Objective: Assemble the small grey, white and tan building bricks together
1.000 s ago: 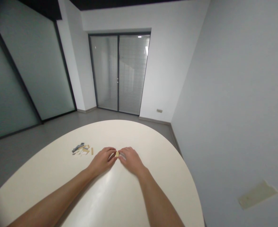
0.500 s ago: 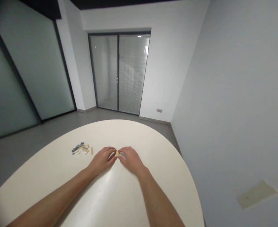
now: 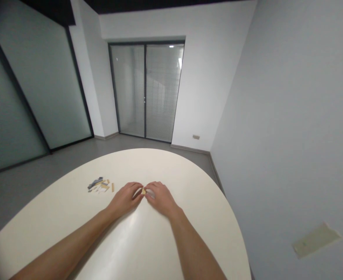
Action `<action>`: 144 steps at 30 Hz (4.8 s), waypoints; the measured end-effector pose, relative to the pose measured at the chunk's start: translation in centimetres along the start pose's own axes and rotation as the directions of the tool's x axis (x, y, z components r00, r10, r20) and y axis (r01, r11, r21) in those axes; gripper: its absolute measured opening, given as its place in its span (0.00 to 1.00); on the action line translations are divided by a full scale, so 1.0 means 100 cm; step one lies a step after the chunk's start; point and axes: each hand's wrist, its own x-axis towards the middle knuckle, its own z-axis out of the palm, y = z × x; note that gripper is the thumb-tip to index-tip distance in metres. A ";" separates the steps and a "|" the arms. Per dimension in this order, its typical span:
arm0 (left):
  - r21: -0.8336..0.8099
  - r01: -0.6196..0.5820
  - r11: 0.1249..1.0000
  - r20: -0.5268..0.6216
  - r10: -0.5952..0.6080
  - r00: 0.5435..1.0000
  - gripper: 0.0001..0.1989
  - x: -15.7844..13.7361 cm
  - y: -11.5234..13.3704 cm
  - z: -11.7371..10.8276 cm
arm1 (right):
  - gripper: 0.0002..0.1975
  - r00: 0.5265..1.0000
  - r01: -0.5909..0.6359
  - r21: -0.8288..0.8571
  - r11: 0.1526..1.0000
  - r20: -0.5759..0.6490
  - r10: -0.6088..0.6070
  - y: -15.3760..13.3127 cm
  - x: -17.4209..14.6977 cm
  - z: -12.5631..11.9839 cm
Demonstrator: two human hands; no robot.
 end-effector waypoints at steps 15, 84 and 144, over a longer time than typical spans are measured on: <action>0.008 0.005 1.000 0.002 -0.005 1.000 0.11 0.000 -0.001 0.001 | 0.05 0.999 -0.033 -0.090 0.995 -0.018 0.031 -0.003 0.001 -0.002; 0.010 0.027 1.000 0.025 -0.028 0.999 0.12 -0.001 0.000 0.000 | 0.09 0.796 -0.603 -0.324 0.729 -0.308 0.522 0.060 -0.003 -0.023; 0.472 0.375 0.798 -0.169 -0.336 0.927 0.16 -0.001 -0.014 -0.016 | 0.06 0.975 -0.214 -0.122 0.969 -0.089 0.204 0.031 -0.002 -0.006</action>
